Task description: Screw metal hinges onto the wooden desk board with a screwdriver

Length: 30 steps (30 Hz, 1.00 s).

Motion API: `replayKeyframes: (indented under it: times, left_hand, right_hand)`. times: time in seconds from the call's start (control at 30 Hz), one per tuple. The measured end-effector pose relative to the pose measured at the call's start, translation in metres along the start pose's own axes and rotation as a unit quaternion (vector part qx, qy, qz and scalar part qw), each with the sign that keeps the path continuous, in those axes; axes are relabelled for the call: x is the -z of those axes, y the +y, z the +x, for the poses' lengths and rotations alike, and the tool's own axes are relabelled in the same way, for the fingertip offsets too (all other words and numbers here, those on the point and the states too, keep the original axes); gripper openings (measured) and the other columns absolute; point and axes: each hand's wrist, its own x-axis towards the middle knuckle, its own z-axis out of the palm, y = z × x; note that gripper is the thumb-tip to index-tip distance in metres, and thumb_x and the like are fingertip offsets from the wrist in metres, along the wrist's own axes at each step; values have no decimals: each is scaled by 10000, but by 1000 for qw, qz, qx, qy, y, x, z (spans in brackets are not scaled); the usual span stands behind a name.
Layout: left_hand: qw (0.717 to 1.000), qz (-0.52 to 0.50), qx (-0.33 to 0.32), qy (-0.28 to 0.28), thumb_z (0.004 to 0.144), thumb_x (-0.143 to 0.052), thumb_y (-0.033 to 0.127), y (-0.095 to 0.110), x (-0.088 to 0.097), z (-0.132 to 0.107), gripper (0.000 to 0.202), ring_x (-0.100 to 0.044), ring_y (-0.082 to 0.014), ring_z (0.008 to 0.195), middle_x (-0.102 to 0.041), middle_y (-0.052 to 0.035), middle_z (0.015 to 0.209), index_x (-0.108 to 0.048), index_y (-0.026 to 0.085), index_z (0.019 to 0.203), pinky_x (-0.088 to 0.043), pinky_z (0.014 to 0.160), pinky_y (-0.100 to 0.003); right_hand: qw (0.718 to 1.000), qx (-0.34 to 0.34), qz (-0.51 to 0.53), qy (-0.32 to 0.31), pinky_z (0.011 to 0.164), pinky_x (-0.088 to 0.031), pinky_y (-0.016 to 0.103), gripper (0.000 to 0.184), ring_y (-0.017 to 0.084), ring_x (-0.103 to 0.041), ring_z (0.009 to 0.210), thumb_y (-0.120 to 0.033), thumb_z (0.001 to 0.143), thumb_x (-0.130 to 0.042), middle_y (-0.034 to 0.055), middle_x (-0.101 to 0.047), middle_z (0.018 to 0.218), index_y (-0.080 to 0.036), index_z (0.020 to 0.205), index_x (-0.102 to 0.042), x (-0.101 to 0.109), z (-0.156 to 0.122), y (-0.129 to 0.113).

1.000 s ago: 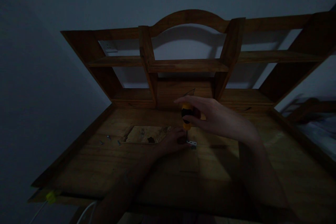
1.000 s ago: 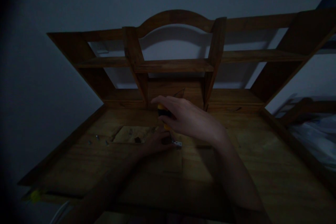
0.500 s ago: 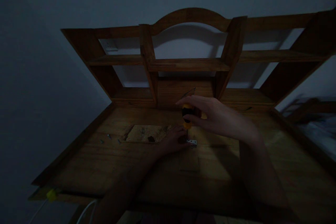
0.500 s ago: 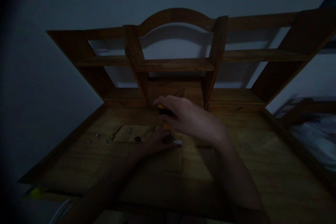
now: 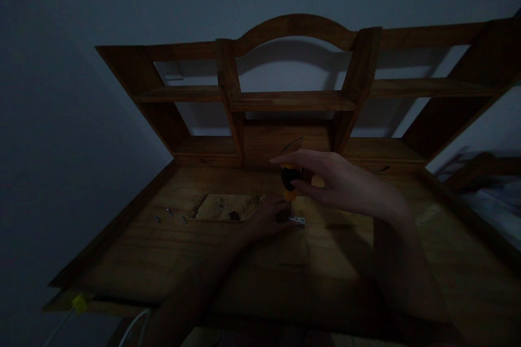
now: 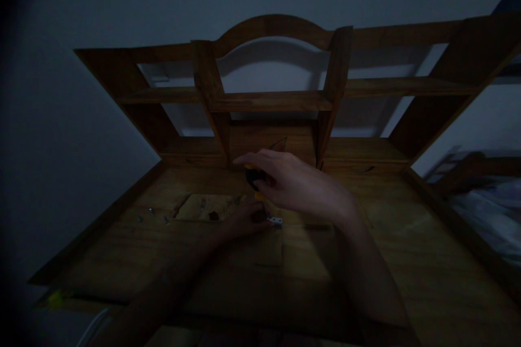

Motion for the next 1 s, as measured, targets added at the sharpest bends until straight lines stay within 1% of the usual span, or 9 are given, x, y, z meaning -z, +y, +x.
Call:
replayKeyframes:
  times: [0.17, 0.3, 0.37, 0.43, 0.53, 0.7, 0.77, 0.87, 1.0]
  left_hand:
    - [1000, 22, 8, 8, 850, -669, 544, -5, -4, -1, 367, -584, -248, 1059, -646, -66, 1094, -680, 201, 981, -484, 922, -374]
    - [1000, 18, -5, 14, 861, -669, 513, -6, -5, -1, 334, -582, -239, 1059, -636, -55, 1096, -675, 192, 955, -481, 913, -344]
    - [1000, 15, -5, 16, 869, -662, 500, -4, -4, 0, 319, -580, -232, 1059, -631, -52, 1110, -672, 195, 964, -480, 911, -336]
    - [1000, 15, -6, 9, 870, -658, 509, -3, -3, 0, 330, -581, -226, 1047, -632, -53, 1109, -669, 196, 972, -482, 908, -336]
    - [1000, 25, -13, 8, 873, -648, 526, -3, -3, 0, 350, -573, -232, 1066, -633, -66, 1127, -671, 189, 964, -479, 921, -348]
    - [999, 26, -11, 18, 865, -661, 520, -5, -5, 0, 333, -568, -242, 1087, -636, -67, 1126, -673, 198, 947, -476, 945, -366]
    - [1000, 25, -8, 17, 856, -676, 513, -6, -5, 0, 330, -569, -247, 1093, -638, -69, 1122, -674, 199, 958, -479, 946, -373]
    - [999, 18, -25, 20, 863, -672, 504, -5, -5, 0, 331, -557, -253, 1139, -627, -72, 1183, -675, 206, 1007, -475, 969, -376]
    - [998, 35, -23, 40, 864, -660, 530, -5, -6, 0, 342, -540, -269, 1181, -632, -70, 1198, -684, 225, 1017, -457, 1006, -406]
  right_hand:
    - [1000, -12, -17, 6, 815, -498, 323, 459, 185, -638, 917, -196, 902, -606, 37, -671, 1138, -299, 1347, -563, 2, -1, 2]
    - [997, -42, -64, 14, 743, -457, 308, 295, 185, -601, 831, -373, 890, -668, 40, -656, 997, -238, 1150, -632, -3, 2, 4]
    - [995, -54, -85, 24, 733, -436, 304, 252, 184, -584, 814, -415, 895, -657, 37, -640, 948, -222, 1056, -631, -7, 5, 3]
    - [994, -53, -88, 30, 735, -421, 295, 214, 178, -578, 821, -391, 906, -643, 34, -633, 947, -220, 1033, -612, -10, 7, 3]
    - [996, -47, -67, 15, 694, -399, 269, 178, 158, -580, 776, -338, 912, -632, 13, -641, 904, -226, 1043, -586, -13, 8, 1]
    - [996, -70, -44, 12, 633, -374, 249, 216, 140, -583, 686, -391, 902, -650, -18, -658, 803, -236, 1038, -583, -15, 10, 0]
    - [998, -60, -31, 18, 656, -394, 252, 206, 145, -603, 714, -393, 903, -650, -13, -677, 828, -239, 1032, -607, -15, 11, -1]
    - [1000, -25, -2, 10, 730, -436, 266, 187, 161, -637, 821, -361, 900, -650, 6, -705, 943, -243, 1045, -653, -12, 11, -2]
    - [1000, -14, 21, -16, 750, -468, 274, 217, 168, -648, 859, -256, 877, -626, 11, -711, 998, -245, 1088, -675, -3, 8, -2]
